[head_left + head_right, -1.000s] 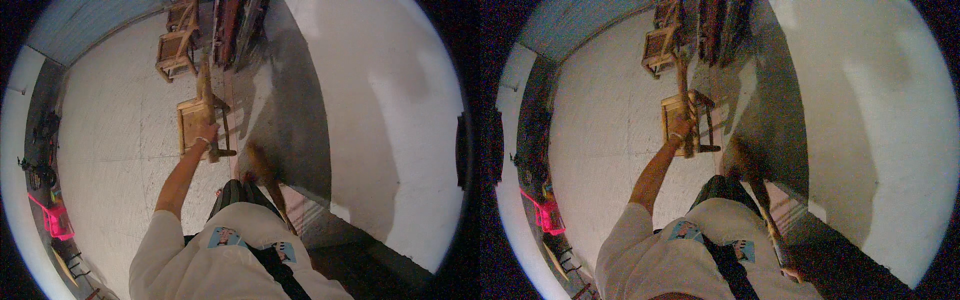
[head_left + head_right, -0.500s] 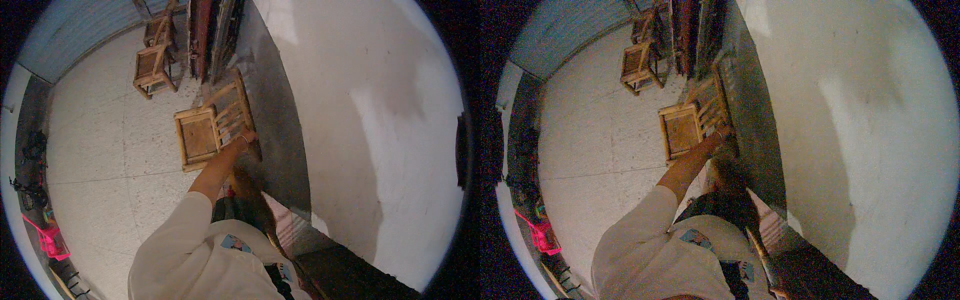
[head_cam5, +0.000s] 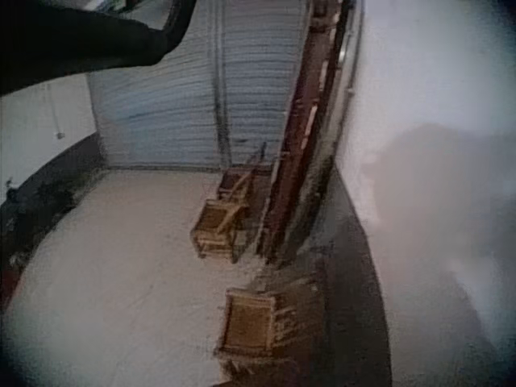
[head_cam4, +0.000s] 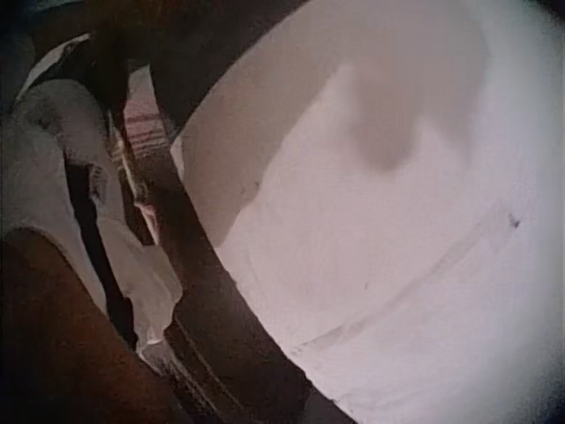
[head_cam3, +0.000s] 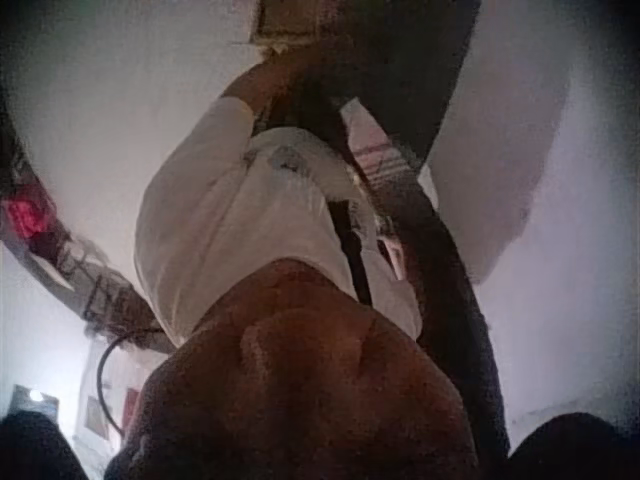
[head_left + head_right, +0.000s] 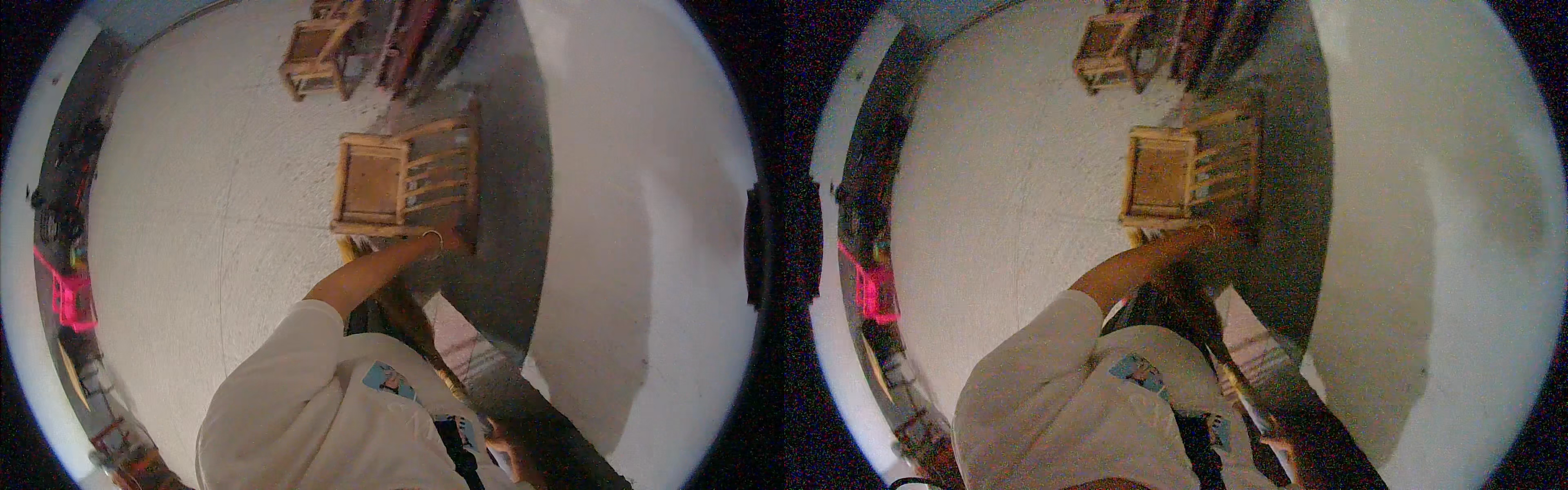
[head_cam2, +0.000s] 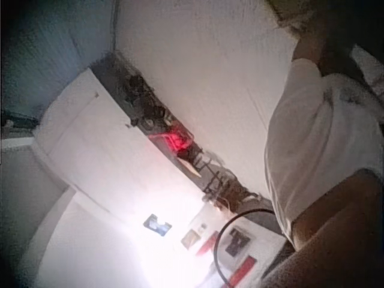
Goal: The person sweeps a tiled floor using a broom with a grey handle and natural bristles. They move a wooden chair to sweep underneath it and continue sweeping the area around a pink plastic chair and a bicycle.
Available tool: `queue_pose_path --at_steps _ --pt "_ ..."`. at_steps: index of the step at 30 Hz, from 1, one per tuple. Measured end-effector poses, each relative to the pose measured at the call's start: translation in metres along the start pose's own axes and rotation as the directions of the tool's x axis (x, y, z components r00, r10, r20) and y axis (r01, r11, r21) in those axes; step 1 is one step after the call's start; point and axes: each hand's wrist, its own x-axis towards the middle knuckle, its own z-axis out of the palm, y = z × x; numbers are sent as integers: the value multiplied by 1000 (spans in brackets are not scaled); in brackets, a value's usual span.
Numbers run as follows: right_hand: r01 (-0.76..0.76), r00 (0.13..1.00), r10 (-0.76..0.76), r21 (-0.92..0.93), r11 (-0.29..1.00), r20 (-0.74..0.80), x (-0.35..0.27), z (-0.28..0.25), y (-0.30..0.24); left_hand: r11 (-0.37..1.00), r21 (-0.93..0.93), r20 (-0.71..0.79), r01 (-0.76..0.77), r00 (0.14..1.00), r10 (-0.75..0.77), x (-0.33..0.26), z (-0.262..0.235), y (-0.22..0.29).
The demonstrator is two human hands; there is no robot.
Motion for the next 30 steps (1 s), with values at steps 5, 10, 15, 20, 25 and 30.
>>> queue_pose_path --at_steps 5,10,15,20,25,30 --pt "67 993 -61 -59 996 103 6 15 -33 999 4 120 -52 991 51 -107 -20 -57" --pt "185 958 -161 -82 979 239 31 64 -92 986 -112 209 -126 967 148 -233 -37 -88" --pt "327 878 -302 -3 945 372 77 138 -168 924 -375 447 72 887 113 -341 -63 -110" --pt "350 892 -344 36 936 294 182 224 -230 805 -459 318 375 916 -244 -443 -65 -117" --pt "376 917 -361 -71 924 171 328 316 -302 144 -988 47 50 999 -22 -447 -55 -175" --pt "372 802 -348 50 927 485 241 435 -342 -138 -974 -173 -178 984 -48 -540 -101 -190"
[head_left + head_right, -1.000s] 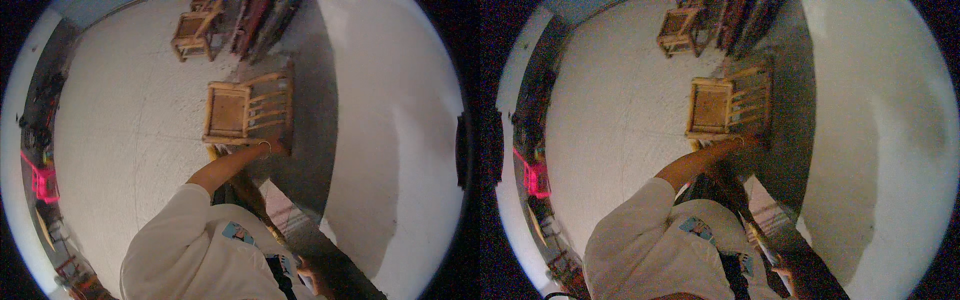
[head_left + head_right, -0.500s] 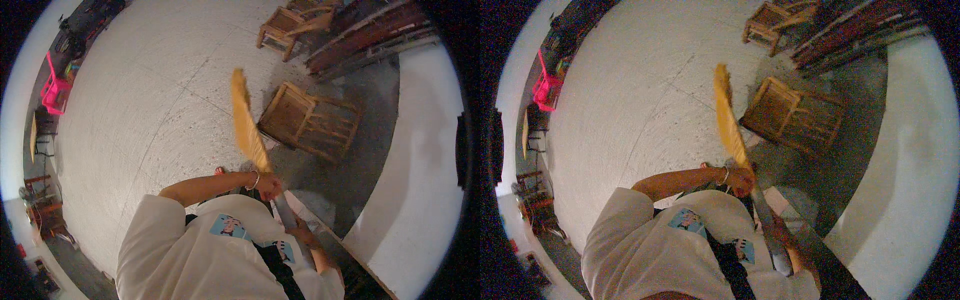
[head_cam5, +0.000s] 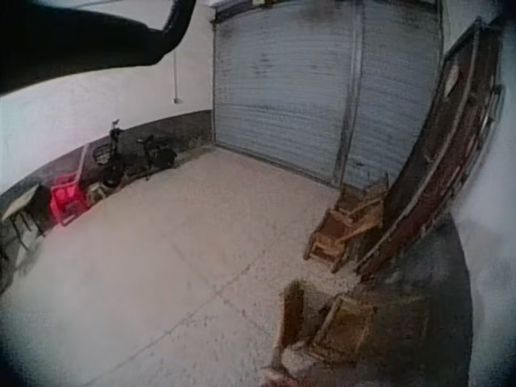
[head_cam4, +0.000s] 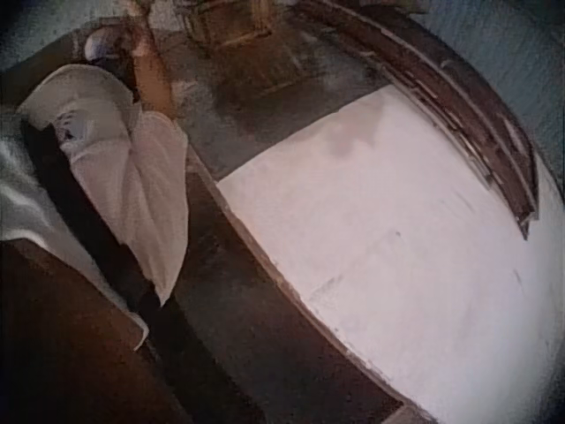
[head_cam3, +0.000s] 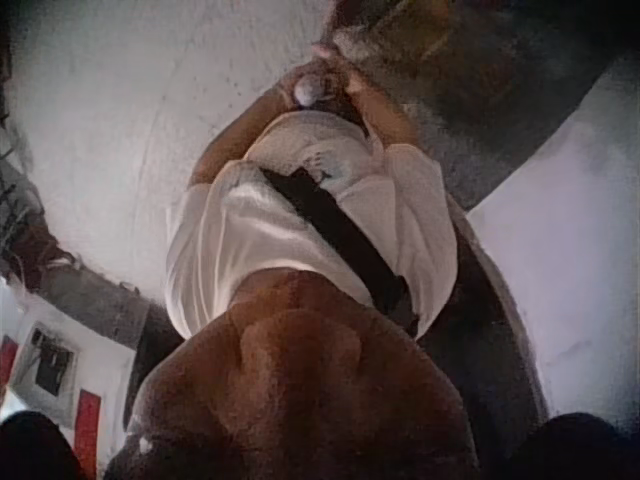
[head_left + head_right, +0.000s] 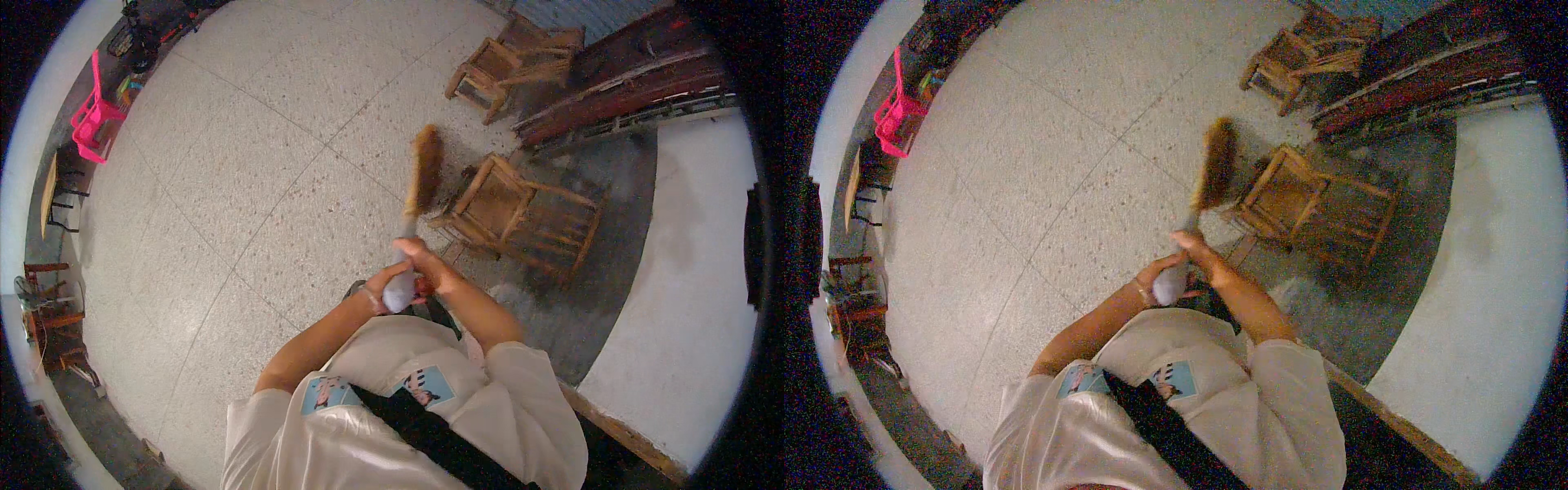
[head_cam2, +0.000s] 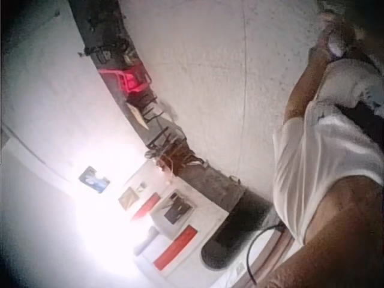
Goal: The person sweeps a tiled floor using a broom with a grey handle and natural bristles. They move a wooden chair to sweep underneath it and continue sweeping the area around a pink plastic chair and a bicycle.
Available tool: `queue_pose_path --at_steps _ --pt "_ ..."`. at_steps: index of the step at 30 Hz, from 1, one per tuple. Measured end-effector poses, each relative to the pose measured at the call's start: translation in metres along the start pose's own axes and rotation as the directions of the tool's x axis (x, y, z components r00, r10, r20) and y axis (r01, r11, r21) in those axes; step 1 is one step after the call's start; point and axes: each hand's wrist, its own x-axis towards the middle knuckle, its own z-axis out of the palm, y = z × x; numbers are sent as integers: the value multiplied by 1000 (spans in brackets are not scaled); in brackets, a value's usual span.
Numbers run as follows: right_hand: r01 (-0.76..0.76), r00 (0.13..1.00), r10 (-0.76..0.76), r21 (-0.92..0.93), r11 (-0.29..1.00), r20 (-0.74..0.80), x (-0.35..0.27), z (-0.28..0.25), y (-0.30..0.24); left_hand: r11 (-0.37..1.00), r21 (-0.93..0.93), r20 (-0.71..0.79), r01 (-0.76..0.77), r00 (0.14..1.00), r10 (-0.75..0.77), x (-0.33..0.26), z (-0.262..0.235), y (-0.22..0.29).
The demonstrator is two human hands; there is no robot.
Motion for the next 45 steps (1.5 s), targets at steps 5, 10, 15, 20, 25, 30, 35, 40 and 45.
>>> queue_pose_path --at_steps 5,10,15,20,25,30,35,40,45 --pt "23 998 -39 -275 961 -53 41 80 13 995 -83 -164 -58 986 43 -33 -40 -8" --pt "-10 990 26 -114 993 138 54 94 -25 980 162 -271 -118 949 159 -27 -13 16" --pt "-55 997 52 62 997 50 72 61 -66 946 322 -330 -45 931 157 -13 34 60" --pt "-82 996 60 493 866 60 64 -4 -131 894 422 -267 150 963 -35 30 71 122" --pt "126 974 -57 313 941 -220 106 -85 -134 912 356 -169 206 974 -154 102 77 167" --pt "90 980 -45 236 968 -192 162 -113 -109 946 253 -128 204 976 -176 135 80 183" --pt "-180 976 209 312 933 -62 175 -63 -169 982 164 -356 97 934 -33 119 92 195" --pt "-219 956 148 279 935 254 207 -55 -203 959 283 -444 8 887 124 135 120 208" --pt "-59 964 8 183 981 266 209 -62 -263 936 328 -312 -127 921 235 146 141 245"
